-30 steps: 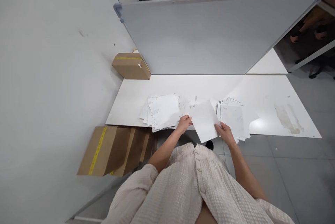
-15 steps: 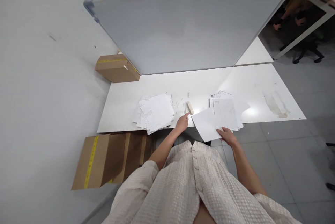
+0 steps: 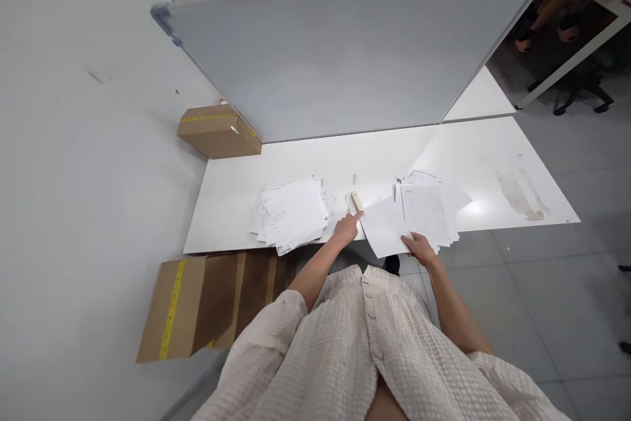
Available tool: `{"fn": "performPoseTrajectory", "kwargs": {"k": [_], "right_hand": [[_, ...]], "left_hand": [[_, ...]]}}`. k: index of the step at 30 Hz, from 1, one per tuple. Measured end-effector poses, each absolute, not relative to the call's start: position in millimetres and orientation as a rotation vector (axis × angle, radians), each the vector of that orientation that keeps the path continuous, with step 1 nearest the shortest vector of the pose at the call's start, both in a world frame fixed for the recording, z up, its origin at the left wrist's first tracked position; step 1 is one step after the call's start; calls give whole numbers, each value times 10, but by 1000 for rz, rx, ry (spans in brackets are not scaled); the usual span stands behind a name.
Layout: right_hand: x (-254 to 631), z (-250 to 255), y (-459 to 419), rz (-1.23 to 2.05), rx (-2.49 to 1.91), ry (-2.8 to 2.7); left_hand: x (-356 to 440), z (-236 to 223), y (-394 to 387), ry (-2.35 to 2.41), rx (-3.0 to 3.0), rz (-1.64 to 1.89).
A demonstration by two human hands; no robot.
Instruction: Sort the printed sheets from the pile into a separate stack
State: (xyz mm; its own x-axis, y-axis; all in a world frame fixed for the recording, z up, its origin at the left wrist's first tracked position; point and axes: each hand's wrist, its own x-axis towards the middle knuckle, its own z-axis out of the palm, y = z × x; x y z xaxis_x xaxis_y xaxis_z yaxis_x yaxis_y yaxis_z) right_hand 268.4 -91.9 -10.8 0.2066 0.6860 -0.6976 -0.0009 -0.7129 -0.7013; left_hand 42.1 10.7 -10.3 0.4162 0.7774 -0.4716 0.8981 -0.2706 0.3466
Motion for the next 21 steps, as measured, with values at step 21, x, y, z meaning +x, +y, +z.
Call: {"fn": "performPoseTrajectory", "kwargs": {"k": [21], "right_hand": [[3302,61,-988,1198,-1956,-694]], "left_hand": [[70,68,-95,1440,2241,255]]}}
